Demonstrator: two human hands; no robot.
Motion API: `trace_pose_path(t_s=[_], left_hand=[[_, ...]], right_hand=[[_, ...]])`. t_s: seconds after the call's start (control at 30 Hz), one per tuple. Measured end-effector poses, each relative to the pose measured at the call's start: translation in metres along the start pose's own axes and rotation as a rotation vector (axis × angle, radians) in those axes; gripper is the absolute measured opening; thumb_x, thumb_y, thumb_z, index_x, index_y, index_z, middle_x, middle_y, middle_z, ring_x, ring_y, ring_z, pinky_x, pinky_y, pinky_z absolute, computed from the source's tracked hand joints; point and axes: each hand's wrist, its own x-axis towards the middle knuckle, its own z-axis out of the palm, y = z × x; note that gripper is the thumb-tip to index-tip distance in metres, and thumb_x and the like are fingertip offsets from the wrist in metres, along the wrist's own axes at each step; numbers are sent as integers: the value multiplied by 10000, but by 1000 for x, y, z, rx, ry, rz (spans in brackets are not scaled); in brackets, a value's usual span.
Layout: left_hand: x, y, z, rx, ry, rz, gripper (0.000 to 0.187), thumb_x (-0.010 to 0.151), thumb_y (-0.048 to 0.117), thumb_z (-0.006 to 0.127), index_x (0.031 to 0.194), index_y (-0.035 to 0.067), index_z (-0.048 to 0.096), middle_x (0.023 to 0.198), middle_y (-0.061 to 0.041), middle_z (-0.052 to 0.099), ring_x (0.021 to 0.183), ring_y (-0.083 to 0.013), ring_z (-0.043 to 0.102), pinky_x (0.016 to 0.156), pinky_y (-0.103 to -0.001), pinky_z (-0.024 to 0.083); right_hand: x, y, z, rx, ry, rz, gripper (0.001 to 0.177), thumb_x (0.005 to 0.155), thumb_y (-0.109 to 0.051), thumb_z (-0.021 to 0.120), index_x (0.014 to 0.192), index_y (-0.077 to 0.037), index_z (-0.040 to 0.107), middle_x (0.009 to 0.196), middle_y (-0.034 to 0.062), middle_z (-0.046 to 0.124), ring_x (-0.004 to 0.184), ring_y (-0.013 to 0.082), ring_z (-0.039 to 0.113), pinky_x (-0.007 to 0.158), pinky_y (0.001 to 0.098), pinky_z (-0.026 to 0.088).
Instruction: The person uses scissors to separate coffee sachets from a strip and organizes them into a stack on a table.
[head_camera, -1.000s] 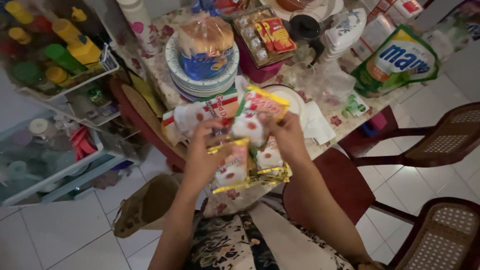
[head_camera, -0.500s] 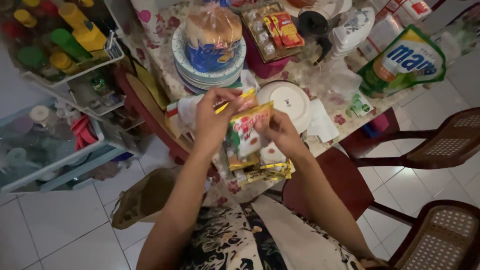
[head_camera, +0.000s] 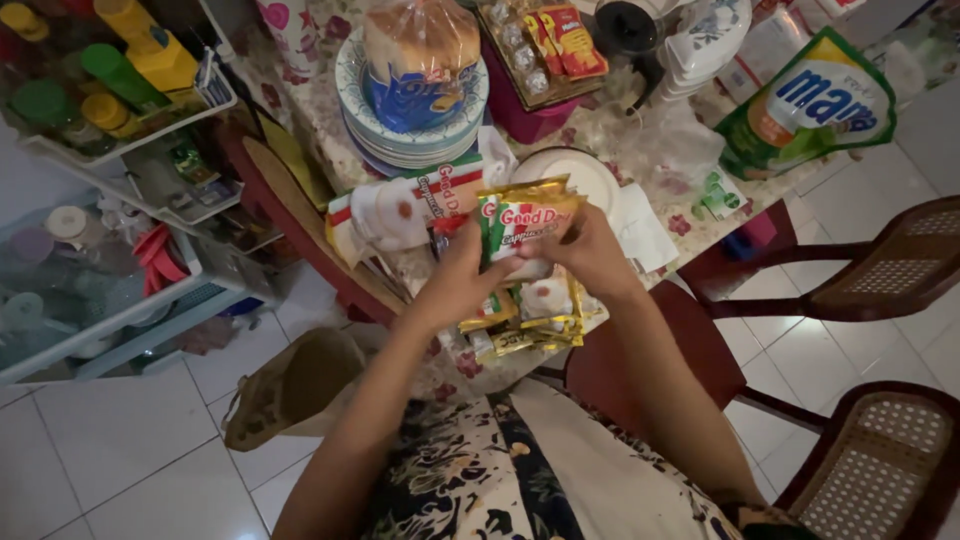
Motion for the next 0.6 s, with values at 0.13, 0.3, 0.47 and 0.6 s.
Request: trace_pose_path(t_s=[0.13, 0.3, 0.47, 0.6], left_hand=[[-7, -41, -13, -52, -78, -335, 469, 964, 242, 693, 1380, 102, 530, 1117, -148, 620, 1033, -309, 635, 902, -415, 538], [-22, -98, -18, 395, 60, -91, 425, 835, 181, 821, 1188, 132, 591, 1276, -126, 567, 1222, -284, 591, 1049, -422, 512], [-54, -67, 30, 709, -296, 19, 1021, 478, 340, 980, 1333, 50, 504, 1406, -247, 449, 1364, -494, 350, 1073, -636, 334], [-82, -51, 60, 986, -255, 7, 950, 619, 261, 883, 1414, -16, 440, 1375, -193, 494, 1275, -375, 451, 1049, -597, 368]], right_hand=[[-3, 22, -19, -54, 193, 82, 213, 891, -19, 749, 1085, 65, 722, 942, 124, 771, 837, 192, 745, 771, 343, 601], [-31, 44, -40, 79, 369, 13, 228, 937, -55, 704, 1129, 68, 688, 996, 129, 764, 891, 199, 758, 810, 344, 625], [-55, 75, -51, 38, 442, 188, 244, 933, -93, 730, 1106, 77, 698, 952, 161, 769, 845, 232, 757, 734, 362, 600], [-63, 88, -35, 223, 381, 173, 278, 908, -117, 751, 1095, 78, 682, 975, 148, 748, 850, 241, 765, 758, 376, 633]])
